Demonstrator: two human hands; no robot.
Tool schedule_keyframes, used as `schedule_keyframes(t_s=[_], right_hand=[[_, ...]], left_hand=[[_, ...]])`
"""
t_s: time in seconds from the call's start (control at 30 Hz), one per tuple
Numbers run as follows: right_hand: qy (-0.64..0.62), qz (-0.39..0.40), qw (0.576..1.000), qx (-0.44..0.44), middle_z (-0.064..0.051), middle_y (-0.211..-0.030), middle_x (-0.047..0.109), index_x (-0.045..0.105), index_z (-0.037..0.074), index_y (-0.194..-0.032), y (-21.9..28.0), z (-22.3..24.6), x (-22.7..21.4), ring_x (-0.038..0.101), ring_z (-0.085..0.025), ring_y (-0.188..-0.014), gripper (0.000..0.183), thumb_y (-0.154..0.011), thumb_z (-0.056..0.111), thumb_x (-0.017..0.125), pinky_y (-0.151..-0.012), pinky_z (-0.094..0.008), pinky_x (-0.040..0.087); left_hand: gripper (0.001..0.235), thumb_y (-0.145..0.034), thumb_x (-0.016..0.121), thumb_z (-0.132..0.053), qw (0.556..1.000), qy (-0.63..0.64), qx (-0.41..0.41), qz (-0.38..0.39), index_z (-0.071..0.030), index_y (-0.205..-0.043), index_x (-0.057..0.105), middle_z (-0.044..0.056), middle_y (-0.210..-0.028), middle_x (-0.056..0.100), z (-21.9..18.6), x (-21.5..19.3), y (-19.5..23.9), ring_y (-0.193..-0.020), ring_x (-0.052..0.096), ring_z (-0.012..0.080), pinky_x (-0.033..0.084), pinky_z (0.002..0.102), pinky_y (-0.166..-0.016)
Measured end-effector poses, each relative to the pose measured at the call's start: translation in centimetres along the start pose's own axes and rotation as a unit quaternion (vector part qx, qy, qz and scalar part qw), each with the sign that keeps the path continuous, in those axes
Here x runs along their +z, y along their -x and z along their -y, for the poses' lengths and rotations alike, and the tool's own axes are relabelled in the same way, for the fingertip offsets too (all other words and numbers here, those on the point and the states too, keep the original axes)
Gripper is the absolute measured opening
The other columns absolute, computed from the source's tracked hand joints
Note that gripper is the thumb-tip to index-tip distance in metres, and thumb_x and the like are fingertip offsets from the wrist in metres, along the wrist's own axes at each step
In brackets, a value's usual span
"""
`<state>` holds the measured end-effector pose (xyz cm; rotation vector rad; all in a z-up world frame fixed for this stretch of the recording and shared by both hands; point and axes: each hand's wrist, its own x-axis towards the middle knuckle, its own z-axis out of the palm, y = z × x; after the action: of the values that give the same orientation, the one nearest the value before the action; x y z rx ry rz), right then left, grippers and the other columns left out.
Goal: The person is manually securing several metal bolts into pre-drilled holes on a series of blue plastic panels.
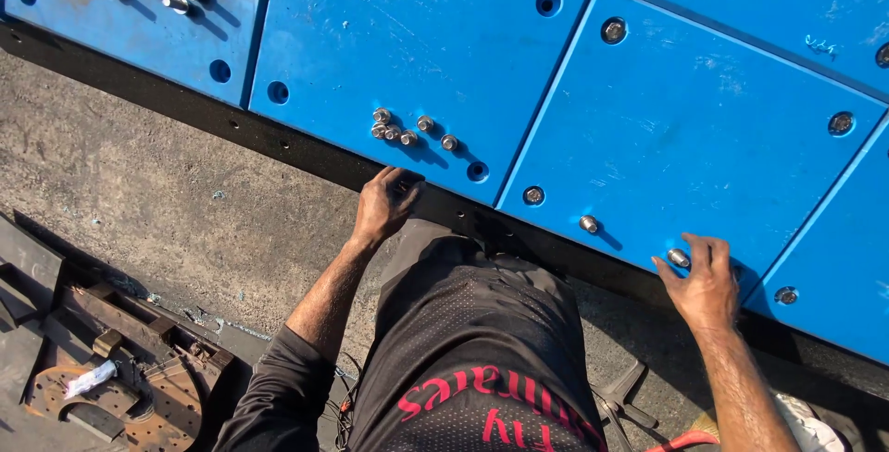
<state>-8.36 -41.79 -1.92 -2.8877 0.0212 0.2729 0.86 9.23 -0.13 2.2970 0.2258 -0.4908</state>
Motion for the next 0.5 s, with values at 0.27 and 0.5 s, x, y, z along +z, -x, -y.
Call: schedule_keyframes(t_s=[0.27,0.5], right_hand=[[-0.163,-0.026,0.986,0.035,-0.005,-0.119,0.061,0.067,0.011,-0.12,-3.0,14.4,5.4,0.07,-0.019,-0.096,0.03,-0.098,0.024,0.082,-0.081,-0.035,0.064],[-0.074,-0.002,0.997,0.004,-0.012,-0.121,0.048,0.063,0.018,-0.13,-7.2,28.7,10.9,0.06,-0.029,-0.107,0.06,-0.079,0.033,0.089,-0.081,-0.045,0.061]], left_hand=[[0.03,-0.09,0.079,-0.023,0.991,-0.095,0.085,-0.031,-0.01,-0.116,0.073,0.013,-0.12,0.067,6.2,-10.1,-4.3,-0.112,0.067,0.0308,0.055,0.043,-0.096],[0.062,-0.078,0.084,-0.031,0.927,-0.278,0.246,-0.055,-0.014,-0.134,0.063,0.015,-0.141,0.052,14.2,-20.6,-10.4,-0.14,0.043,0.0352,0.037,0.053,-0.115]])
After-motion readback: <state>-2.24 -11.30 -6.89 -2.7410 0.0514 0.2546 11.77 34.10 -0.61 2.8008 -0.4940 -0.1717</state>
